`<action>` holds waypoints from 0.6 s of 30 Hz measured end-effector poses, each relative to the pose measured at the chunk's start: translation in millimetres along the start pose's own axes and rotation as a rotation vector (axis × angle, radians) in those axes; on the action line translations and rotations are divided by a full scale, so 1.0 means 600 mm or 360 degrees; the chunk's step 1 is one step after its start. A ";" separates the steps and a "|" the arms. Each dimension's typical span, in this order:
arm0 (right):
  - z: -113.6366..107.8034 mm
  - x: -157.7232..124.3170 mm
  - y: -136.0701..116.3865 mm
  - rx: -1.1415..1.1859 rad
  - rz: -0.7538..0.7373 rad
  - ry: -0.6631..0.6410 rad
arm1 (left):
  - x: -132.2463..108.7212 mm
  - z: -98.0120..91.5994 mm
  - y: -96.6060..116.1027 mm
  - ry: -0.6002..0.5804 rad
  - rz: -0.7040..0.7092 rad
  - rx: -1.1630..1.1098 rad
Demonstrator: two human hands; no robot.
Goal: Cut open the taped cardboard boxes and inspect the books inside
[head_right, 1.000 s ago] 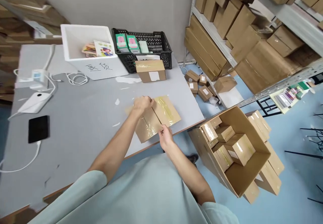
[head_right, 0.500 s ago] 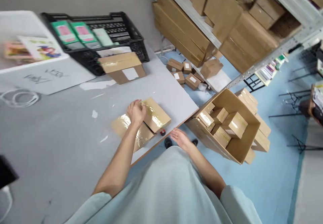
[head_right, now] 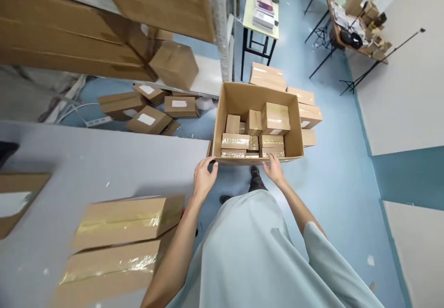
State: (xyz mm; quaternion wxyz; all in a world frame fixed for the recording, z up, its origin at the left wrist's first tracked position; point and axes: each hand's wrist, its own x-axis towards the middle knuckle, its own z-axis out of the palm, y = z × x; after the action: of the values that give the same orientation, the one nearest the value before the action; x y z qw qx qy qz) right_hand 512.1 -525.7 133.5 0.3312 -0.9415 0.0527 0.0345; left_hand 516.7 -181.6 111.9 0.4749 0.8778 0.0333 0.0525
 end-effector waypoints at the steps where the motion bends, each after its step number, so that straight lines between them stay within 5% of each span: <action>1: -0.013 0.005 0.022 -0.0091 -0.0009 0.0020 | 0.005 0.019 0.011 -0.0066 0.0019 0.0013; 8: -0.078 0.113 0.148 -0.0340 0.0136 -0.0035 | 0.085 0.152 0.069 -0.0414 0.0027 0.0173; 14: -0.119 0.285 0.239 -0.0359 0.0241 -0.0128 | 0.185 0.283 0.112 -0.0652 -0.0014 0.0317; 18: -0.115 0.409 0.310 -0.0256 0.0486 -0.0146 | 0.256 0.393 0.131 -0.0850 0.0083 0.0417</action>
State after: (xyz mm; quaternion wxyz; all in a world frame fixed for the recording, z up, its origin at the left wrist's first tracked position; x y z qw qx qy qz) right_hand 735.2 -731.6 47.3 0.2478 -0.9434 0.1770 0.1314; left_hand 699.1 -403.5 58.9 0.3480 0.9150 -0.1087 -0.1728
